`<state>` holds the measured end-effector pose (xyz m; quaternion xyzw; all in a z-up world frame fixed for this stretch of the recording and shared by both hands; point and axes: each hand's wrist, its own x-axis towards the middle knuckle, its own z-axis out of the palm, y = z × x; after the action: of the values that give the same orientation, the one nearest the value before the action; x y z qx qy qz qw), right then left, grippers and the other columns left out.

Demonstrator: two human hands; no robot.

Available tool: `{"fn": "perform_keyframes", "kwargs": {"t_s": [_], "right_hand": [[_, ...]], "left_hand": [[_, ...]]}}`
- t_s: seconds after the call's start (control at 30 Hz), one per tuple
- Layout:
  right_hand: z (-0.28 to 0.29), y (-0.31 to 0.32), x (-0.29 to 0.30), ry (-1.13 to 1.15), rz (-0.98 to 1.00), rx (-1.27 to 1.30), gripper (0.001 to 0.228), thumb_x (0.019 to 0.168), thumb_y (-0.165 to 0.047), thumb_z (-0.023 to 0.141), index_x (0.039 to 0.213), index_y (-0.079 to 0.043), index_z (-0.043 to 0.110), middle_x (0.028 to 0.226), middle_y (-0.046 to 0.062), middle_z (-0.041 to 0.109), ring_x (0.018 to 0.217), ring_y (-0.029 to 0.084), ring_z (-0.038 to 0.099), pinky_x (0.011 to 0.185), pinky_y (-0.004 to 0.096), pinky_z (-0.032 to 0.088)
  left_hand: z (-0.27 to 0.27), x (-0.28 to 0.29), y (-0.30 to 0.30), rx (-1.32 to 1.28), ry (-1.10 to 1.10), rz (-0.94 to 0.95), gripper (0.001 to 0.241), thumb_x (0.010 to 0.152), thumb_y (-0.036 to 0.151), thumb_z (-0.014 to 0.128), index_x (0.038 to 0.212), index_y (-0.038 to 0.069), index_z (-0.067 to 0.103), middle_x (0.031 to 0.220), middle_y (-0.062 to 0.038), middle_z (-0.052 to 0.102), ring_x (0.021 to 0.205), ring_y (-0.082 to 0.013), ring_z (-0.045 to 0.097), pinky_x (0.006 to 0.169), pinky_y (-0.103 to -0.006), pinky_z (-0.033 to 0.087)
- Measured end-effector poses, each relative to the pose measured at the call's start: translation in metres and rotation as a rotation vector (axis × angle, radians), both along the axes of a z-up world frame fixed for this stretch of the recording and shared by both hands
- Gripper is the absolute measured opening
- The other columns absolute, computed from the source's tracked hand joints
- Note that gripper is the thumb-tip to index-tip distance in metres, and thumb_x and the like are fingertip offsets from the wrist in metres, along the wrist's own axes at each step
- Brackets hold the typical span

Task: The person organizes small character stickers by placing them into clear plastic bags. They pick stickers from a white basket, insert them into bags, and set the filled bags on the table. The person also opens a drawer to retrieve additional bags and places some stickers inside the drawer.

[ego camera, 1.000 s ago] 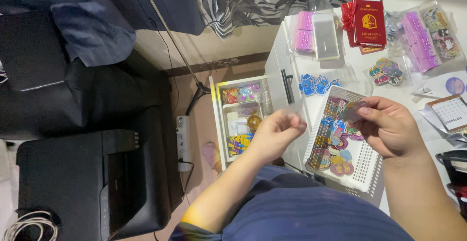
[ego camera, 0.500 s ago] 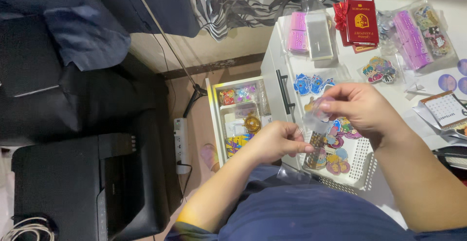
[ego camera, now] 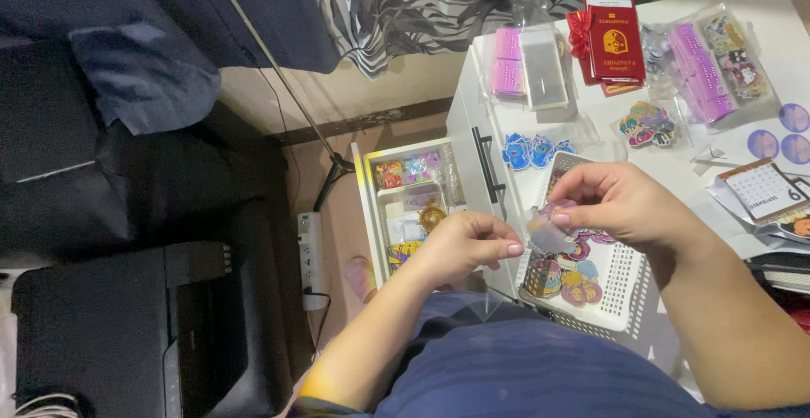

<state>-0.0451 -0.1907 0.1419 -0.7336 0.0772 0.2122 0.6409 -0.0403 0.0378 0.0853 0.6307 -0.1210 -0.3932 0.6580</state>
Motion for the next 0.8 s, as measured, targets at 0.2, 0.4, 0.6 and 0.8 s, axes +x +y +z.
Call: {"fn": "perform_keyframes", "kwargs": {"t_s": [0.2,0.4,0.6,0.8], "right_hand": [[0.01,0.015,-0.006,-0.119,-0.061,-0.145,0.016,0.07,0.001,0.072,0.085,0.001,0.067,0.057,0.011,0.06,0.044,0.015,0.054,0.037,0.026,0.043],[-0.012,0.009,-0.013,-0.248,-0.053,-0.136,0.022,0.067,0.004,0.075,0.089,0.003,0.071,0.058,0.01,0.064,0.056,0.012,0.055,0.056,0.025,0.047],[-0.015,0.0,-0.014,-0.223,-0.007,-0.162,0.022,0.065,0.005,0.075,0.087,0.002,0.072,0.058,0.012,0.065,0.058,0.015,0.056,0.057,0.029,0.048],[-0.012,0.01,-0.014,-0.211,0.009,-0.155,0.023,0.065,0.003,0.076,0.088,0.0,0.072,0.058,0.01,0.065,0.058,0.014,0.056,0.057,0.028,0.048]], "left_hand": [[0.002,-0.002,-0.004,0.055,-0.054,-0.029,0.019,0.077,0.031,0.069,0.079,0.012,0.069,0.063,0.004,0.055,0.059,-0.0064,0.045,0.056,-0.021,0.036],[-0.035,0.002,-0.012,0.115,-0.148,0.067,0.022,0.071,0.033,0.076,0.077,0.014,0.07,0.056,0.0,0.058,0.055,-0.0094,0.052,0.051,-0.0199,0.037],[-0.017,-0.003,-0.011,-0.003,-0.013,0.139,0.024,0.07,0.02,0.078,0.08,0.002,0.067,0.069,-0.011,0.064,0.058,-0.0167,0.066,0.049,-0.0215,0.051],[-0.019,-0.004,-0.016,0.036,-0.052,0.07,0.027,0.069,0.019,0.079,0.079,-0.002,0.065,0.064,-0.011,0.061,0.055,-0.0166,0.065,0.047,-0.0212,0.051]]}}
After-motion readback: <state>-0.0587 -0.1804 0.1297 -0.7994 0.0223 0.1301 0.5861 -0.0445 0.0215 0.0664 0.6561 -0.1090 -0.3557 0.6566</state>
